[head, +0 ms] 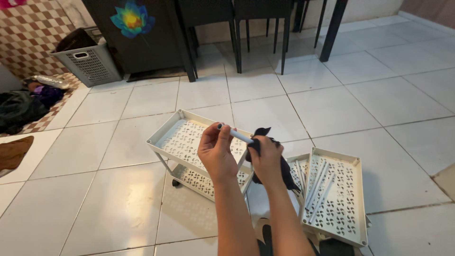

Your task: The person wipes a white perforated plastic shelf with a black cloth, then places it onto a two-tier rolling cart frame. The person then wipes a metal pole and inserts it into the cart's corner holes to complete assembly.

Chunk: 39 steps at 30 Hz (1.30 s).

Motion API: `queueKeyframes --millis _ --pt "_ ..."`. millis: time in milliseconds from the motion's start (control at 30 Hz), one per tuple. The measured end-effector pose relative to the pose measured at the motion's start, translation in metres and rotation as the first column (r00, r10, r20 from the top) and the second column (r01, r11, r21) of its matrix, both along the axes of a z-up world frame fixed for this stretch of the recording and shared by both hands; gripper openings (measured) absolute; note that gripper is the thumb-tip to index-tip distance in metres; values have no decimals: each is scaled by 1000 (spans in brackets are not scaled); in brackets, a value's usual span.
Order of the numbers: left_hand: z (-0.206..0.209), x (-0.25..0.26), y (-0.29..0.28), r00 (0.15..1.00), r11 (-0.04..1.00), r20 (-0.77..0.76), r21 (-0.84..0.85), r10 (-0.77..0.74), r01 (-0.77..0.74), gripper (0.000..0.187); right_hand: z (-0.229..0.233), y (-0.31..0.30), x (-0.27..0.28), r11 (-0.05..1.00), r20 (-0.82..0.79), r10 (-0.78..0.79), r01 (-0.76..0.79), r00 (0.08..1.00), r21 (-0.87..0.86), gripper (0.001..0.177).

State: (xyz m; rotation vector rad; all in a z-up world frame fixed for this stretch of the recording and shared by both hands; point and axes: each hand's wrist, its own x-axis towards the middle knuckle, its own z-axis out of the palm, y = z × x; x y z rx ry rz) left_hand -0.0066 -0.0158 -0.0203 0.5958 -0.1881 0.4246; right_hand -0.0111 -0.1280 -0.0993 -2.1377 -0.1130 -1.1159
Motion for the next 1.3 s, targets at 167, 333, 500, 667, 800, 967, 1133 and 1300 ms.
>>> queueKeyframes --millis 167,333,500,667,800,967,1133,1300 --pt "1 -1 0 1000 999 -4 -30 21 -21 12 -18 -18 7 997 25 -71 71 997 -25 21" --pt "5 -4 -1 999 998 -28 -53 37 -38 13 -33 -30 13 994 -10 -107 107 994 -3 19" --pt "15 -9 -4 1000 997 21 -81 17 -16 11 -40 -38 17 990 4 -110 109 994 93 19" --pt "11 -11 -18 985 953 105 285 -136 101 22 -45 -35 18 975 -17 -90 92 996 201 23" --pt "-10 4 -37 968 799 -3 564 -252 210 28 -54 -29 22 958 -187 -24 76 982 277 23" --pt "-34 11 -64 984 878 34 457 -178 143 24 -67 -36 33 970 -323 14 66 946 234 30" --pt "-19 6 -40 967 910 247 413 -68 -41 29 -83 -67 35 926 -424 -118 254 898 280 41" --pt "1 0 7 996 926 91 376 3 -37 34 -71 -92 28 623 -297 60 197 953 757 58"
